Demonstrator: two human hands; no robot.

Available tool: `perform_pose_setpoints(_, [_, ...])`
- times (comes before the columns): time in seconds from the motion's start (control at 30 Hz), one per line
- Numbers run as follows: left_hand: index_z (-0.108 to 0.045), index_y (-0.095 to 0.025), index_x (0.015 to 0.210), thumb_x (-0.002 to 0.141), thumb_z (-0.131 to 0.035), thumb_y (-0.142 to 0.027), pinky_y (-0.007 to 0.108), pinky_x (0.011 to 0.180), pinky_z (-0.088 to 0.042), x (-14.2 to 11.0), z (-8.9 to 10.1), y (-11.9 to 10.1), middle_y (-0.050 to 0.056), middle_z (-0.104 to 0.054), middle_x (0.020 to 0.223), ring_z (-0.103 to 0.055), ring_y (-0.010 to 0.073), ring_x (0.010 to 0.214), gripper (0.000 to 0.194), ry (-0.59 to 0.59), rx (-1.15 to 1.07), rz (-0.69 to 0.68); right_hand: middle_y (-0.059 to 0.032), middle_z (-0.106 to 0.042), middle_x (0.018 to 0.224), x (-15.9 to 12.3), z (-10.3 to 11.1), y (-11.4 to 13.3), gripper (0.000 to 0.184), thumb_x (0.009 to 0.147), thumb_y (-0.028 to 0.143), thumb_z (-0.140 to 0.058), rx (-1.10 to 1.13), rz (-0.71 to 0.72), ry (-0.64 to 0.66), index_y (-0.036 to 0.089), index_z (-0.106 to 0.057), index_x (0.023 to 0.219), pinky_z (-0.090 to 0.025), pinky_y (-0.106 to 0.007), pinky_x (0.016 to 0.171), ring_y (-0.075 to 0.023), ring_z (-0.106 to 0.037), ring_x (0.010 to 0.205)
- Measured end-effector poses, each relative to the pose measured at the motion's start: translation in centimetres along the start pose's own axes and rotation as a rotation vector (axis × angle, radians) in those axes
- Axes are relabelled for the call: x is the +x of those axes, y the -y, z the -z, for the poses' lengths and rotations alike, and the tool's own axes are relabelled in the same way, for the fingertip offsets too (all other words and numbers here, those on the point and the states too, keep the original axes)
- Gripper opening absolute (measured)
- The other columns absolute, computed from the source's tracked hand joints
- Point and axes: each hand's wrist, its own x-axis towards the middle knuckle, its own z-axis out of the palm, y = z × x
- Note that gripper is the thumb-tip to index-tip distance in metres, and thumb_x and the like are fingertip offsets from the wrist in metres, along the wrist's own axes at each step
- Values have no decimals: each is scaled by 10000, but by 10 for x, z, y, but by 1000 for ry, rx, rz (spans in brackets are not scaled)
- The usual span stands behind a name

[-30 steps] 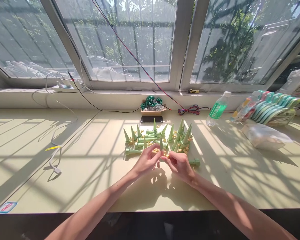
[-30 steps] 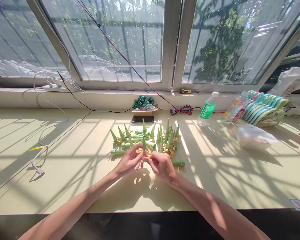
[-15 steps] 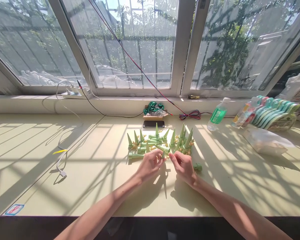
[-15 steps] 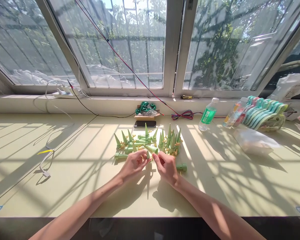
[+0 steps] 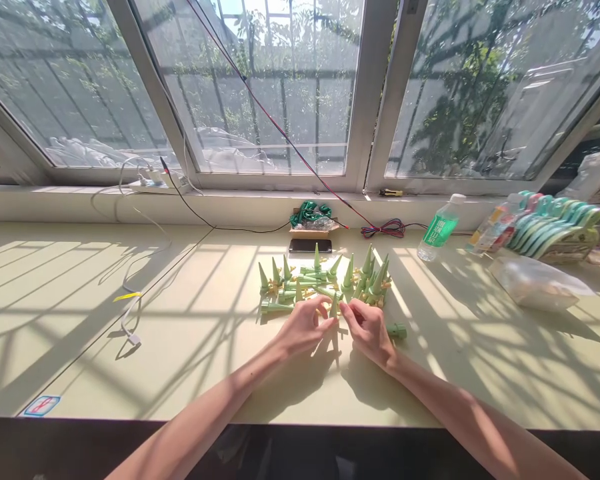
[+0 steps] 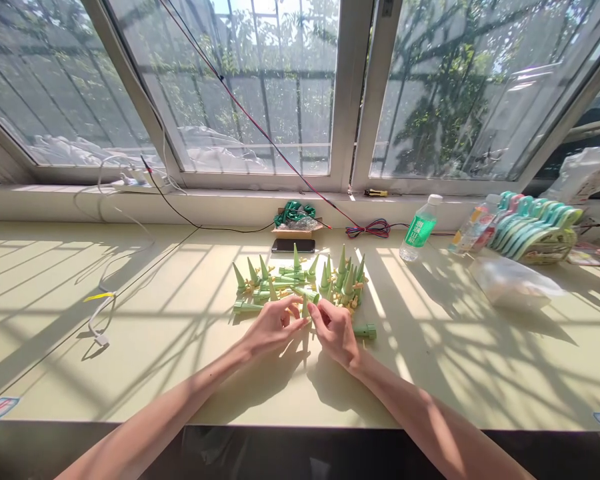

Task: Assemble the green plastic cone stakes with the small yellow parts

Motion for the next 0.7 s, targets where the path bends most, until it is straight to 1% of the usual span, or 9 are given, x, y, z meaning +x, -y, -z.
perform_pose_setpoints(0.07, [-661, -177, 1124, 870, -674, -389, 222, 469, -393, 1, 5, -3, 43, -684, 843, -523, 101, 490, 331, -29, 17, -18, 68, -278, 538, 1, 0, 0, 452, 1003, 376, -500, 12, 1, -14, 216, -306, 627, -227, -255, 459, -86, -259, 478])
perform_pose_setpoints(0.13, [-662, -184, 1101, 914, -622, -386, 219, 469, -398, 3, 12, -3, 35, -683, 809, -536, 106, 491, 279, -91, 38, -46, 68, -280, 539, 1, 1, 0, 444, 1003, 374, -500, 23, -4, -30, 216, -319, 629, -231, -254, 459, -88, -264, 479])
perform_pose_setpoints(0.23, [-658, -175, 1013, 957, -556, -364, 223, 461, -397, 8, 22, -1, 39, -680, 781, -555, 118, 505, 222, -191, 90, -95, 68, -279, 546, 3, 2, 1, 433, 1005, 363, -496, 41, -14, -44, 217, -323, 637, -232, -255, 464, -87, -263, 482])
perform_pose_setpoints(0.33, [-656, -164, 900, 959, -547, -338, 225, 470, -401, 12, 30, 4, 27, -653, 688, -567, 130, 520, 214, -232, 161, -128, 70, -270, 550, 3, 4, 2, 429, 1005, 358, -493, 54, -17, -34, 218, -316, 639, -227, -253, 465, -87, -260, 483])
perform_pose_setpoints(0.37, [-659, -163, 875, 959, -545, -329, 225, 480, -406, 13, 32, 6, 27, -652, 680, -571, 131, 531, 218, -227, 177, -135, 69, -269, 552, 3, 4, 2, 428, 1005, 356, -492, 52, -21, -26, 218, -317, 639, -226, -253, 466, -87, -260, 486])
perform_pose_setpoints(0.43, [-660, -155, 837, 945, -554, -297, 225, 496, -410, 14, 34, 8, 17, -639, 644, -559, 128, 529, 207, -170, 237, -130, 69, -269, 555, 3, 4, 4, 425, 1005, 348, -490, 48, -26, -10, 217, -318, 638, -226, -250, 470, -86, -259, 490])
perform_pose_setpoints(0.53, [-651, -149, 789, 895, -596, -229, 225, 517, -403, 15, 34, 9, 3, -633, 625, -552, 123, 525, 144, -31, 385, -93, 69, -274, 553, 1, 5, 5, 427, 1003, 333, -495, 50, -31, 10, 215, -310, 636, -224, -248, 477, -83, -259, 491])
perform_pose_setpoints(0.6, [-637, -151, 761, 866, -614, -189, 230, 542, -400, 15, 34, 8, 2, -646, 656, -570, 127, 554, 113, 46, 485, -68, 69, -277, 555, 1, 5, 5, 425, 1003, 326, -497, 56, -38, 21, 212, -312, 638, -222, -248, 480, -81, -260, 493])
perform_pose_setpoints(0.7, [-614, -160, 727, 859, -628, -197, 246, 562, -389, 14, 33, 5, -1, -648, 679, -584, 142, 587, 138, 97, 595, -44, 69, -278, 560, 0, 5, 6, 413, 1006, 327, -491, 74, -52, 36, 212, -327, 645, -224, -247, 480, -82, -262, 494])
